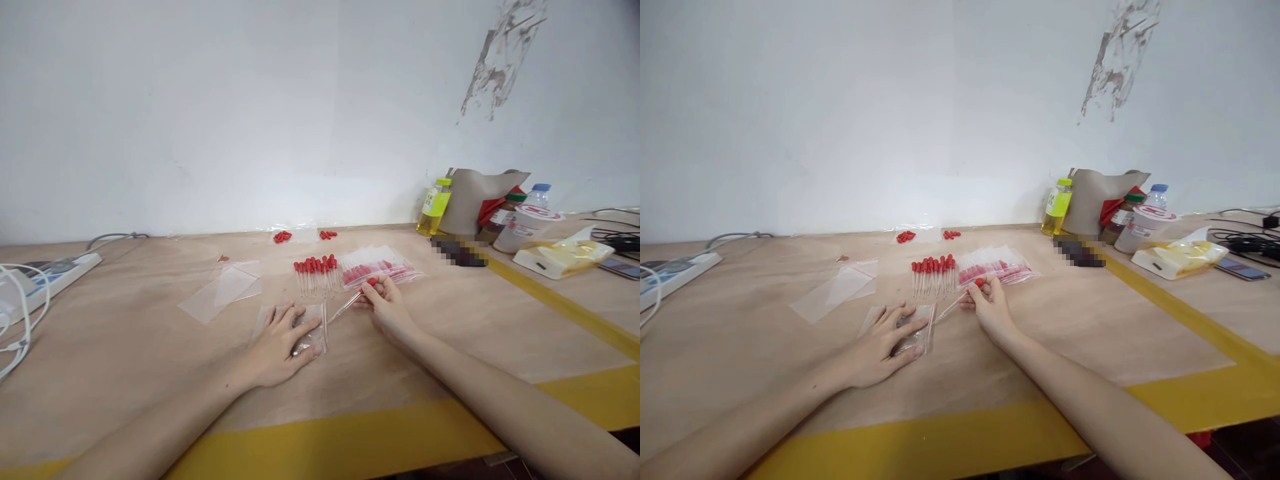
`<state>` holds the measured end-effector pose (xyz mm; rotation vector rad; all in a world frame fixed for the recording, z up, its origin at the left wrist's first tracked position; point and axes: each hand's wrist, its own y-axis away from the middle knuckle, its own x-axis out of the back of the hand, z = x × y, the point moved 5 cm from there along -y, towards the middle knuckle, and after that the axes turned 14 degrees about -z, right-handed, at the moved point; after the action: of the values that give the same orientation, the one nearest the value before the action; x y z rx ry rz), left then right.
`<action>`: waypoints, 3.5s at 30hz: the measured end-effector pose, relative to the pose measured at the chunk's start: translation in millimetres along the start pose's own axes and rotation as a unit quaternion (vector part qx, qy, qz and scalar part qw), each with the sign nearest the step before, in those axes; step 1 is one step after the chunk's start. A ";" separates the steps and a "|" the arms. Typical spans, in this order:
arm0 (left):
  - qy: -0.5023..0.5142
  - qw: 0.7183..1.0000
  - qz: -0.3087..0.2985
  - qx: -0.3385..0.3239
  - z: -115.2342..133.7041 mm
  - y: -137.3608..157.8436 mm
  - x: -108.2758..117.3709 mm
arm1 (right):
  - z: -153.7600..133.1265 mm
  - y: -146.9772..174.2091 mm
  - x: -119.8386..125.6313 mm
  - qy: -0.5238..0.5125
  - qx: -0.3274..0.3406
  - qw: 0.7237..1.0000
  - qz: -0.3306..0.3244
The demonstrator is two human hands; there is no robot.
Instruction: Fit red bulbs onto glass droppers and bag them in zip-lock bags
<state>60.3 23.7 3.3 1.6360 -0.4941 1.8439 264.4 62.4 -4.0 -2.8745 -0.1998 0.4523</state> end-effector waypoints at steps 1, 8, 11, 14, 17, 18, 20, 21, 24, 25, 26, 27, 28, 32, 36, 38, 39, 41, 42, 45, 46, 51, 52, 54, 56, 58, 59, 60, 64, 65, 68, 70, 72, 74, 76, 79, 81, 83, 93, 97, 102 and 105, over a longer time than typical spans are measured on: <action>0.003 1.000 0.003 0.006 -0.1 0.1 0.3 | -0.8 0.1 0.2 -0.001 -0.001 1.000 0.002; 0.016 0.997 0.053 -0.052 7.0 -1.5 8.3 | -0.5 -0.1 0.9 0.002 -0.015 1.000 -0.004; 0.081 0.993 0.053 -0.071 2.2 -6.2 5.4 | 1.2 0.4 0.9 -0.002 -0.011 1.000 -0.006; 0.123 0.987 0.072 -0.070 -4.5 -9.5 2.6 | 2.9 1.5 -0.8 -0.010 -0.010 1.000 -0.006; 0.146 0.983 0.080 -0.072 -7.1 -10.3 1.1 | 5.0 2.5 -4.1 -0.029 -0.016 0.999 -0.013; 0.150 0.983 0.081 -0.073 -7.2 -10.2 1.1 | 5.5 2.8 -5.1 -0.037 -0.018 0.999 -0.015; 0.155 0.981 0.085 -0.073 -6.7 -9.6 1.7 | 6.5 3.3 -6.6 -0.046 -0.021 0.999 -0.018; 0.157 0.981 0.087 -0.074 -6.2 -9.3 2.0 | 6.8 3.5 -7.3 -0.044 -0.024 0.999 -0.020; 0.159 0.979 0.099 -0.080 -3.8 -7.8 4.0 | 8.0 3.9 -8.8 -0.017 -0.034 0.999 -0.028; 0.159 0.979 0.103 -0.080 -2.8 -7.0 5.0 | 8.4 3.9 -9.2 -0.008 -0.036 0.999 -0.031; 0.158 0.978 0.108 -0.078 -2.0 -6.2 6.1 | 8.9 3.8 -9.5 0.000 -0.034 0.999 -0.035; 0.157 0.979 0.112 -0.072 -1.4 -5.3 7.2 | 9.3 3.7 -9.6 0.005 -0.032 0.999 -0.039; 0.154 0.980 0.114 -0.062 -1.0 -4.4 8.1 | 9.8 3.5 -9.5 0.011 -0.029 0.999 -0.040; 0.140 0.983 0.110 -0.033 -0.1 -1.8 10.4 | 10.9 2.5 -7.8 0.047 -0.020 0.998 -0.043; 0.125 0.986 0.101 -0.049 1.4 -1.9 9.3 | 11.3 2.2 -7.5 0.044 -0.026 0.998 -0.040; 0.122 0.987 0.098 -0.042 0.4 -2.2 8.1 | 13.5 3.2 -9.6 0.008 -0.049 0.998 -0.041; 0.123 0.987 0.097 -0.039 0.1 -2.3 7.7 | 14.9 4.1 -11.0 -0.014 -0.065 0.997 -0.041; 0.125 0.987 0.096 -0.037 0.4 -2.1 7.8 | 17.2 6.5 -14.3 -0.052 -0.098 0.993 -0.043; 0.126 0.987 0.096 -0.037 1.0 -2.1 8.3 | 17.7 7.9 -16.0 -0.064 -0.112 0.991 -0.048; 0.129 0.986 0.097 -0.043 3.6 -2.2 10.8 | 15.6 11.6 -22.5 -0.057 -0.135 0.984 -0.105; 0.132 0.986 0.095 -0.046 4.4 -2.4 11.5 | 14.5 12.9 -25.6 -0.034 -0.140 0.979 -0.141; 0.160 0.982 0.094 -0.046 4.9 -1.9 13.2 | 13.8 20.9 -44.8 0.058 -0.133 0.937 -0.317; 0.166 0.981 0.094 -0.044 5.0 -1.6 13.0 | 15.2 22.5 -49.3 0.053 -0.132 0.930 -0.339; 0.175 0.980 0.089 -0.044 6.3 -1.0 11.8 | 19.8 25.8 -58.4 0.033 -0.140 0.915 -0.378; 0.175 0.979 0.088 -0.047 8.3 -0.6 11.6 | 24.5 28.1 -65.3 0.003 -0.153 0.903 -0.403; 0.173 0.979 0.099 -0.046 8.4 0.1 13.8 | 26.2 27.7 -66.7 -0.024 -0.154 0.900 -0.406; 0.173 0.978 0.108 -0.041 6.9 0.9 15.9 | 25.5 26.2 -64.9 -0.030 -0.149 0.904 -0.400; 0.170 0.978 0.115 -0.036 4.4 1.9 18.4 | 23.8 23.9 -61.4 -0.030 -0.142 0.910 -0.389; 0.137 0.986 0.074 -0.057 -9.7 7.6 23.8 | 13.5 12.6 -37.4 0.013 -0.128 0.935 -0.329; 0.127 0.988 0.056 -0.067 -14.1 9.4 23.4 | 11.0 10.1 -30.5 0.026 -0.130 0.941 -0.310; 0.108 0.990 -0.001 -0.089 -25.8 13.3 17.4 | 5.5 5.9 -13.8 0.055 -0.144 0.952 -0.265; 0.101 0.990 -0.023 -0.094 -30.2 13.8 13.3 | 4.1 6.5 -9.3 0.052 -0.164 0.948 -0.268; 0.093 0.991 -0.029 -0.097 -31.3 13.3 11.1 | 4.5 9.0 -8.9 0.034 -0.195 0.936 -0.291; 0.084 0.991 -0.029 -0.101 -30.1 12.7 10.4 | 4.9 10.9 -8.9 0.020 -0.214 0.925 -0.314; 0.075 0.991 -0.028 -0.106 -28.3 12.7 10.3 | 5.0 10.3 -6.8 0.024 -0.210 0.925 -0.317; 0.070 0.991 -0.029 -0.110 -27.1 13.1 10.1 | 6.2 7.7 -3.2 0.046 -0.186 0.934 -0.301; 0.068 0.991 -0.030 -0.110 -27.1 13.0 9.6 | 8.1 7.2 -2.7 0.062 -0.180 0.939 -0.286; 0.069 0.991 -0.031 -0.108 -27.3 12.5 9.2 | 9.4 7.5 -3.9 0.073 -0.175 0.946 -0.263; 0.091 0.990 -0.020 -0.105 -24.7 12.1 11.2 | 3.7 13.5 -9.7 0.212 -0.150 0.948 -0.182; 0.086 0.990 -0.011 -0.108 -23.7 12.3 12.0 | 5.6 16.1 -11.9 0.246 -0.173 0.931 -0.208; 0.074 0.993 -0.008 -0.095 -23.1 11.7 12.0 | 7.7 19.7 -9.1 0.245 -0.235 0.926 -0.168; 0.081 0.992 0.010 -0.097 -22.4 11.6 13.8 | 8.5 20.0 -8.2 0.205 -0.249 0.933 -0.162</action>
<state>35.3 32.3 14.6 1.3455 -0.5992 1.8625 255.9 43.3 -14.3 -3.2315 -0.7980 -0.3091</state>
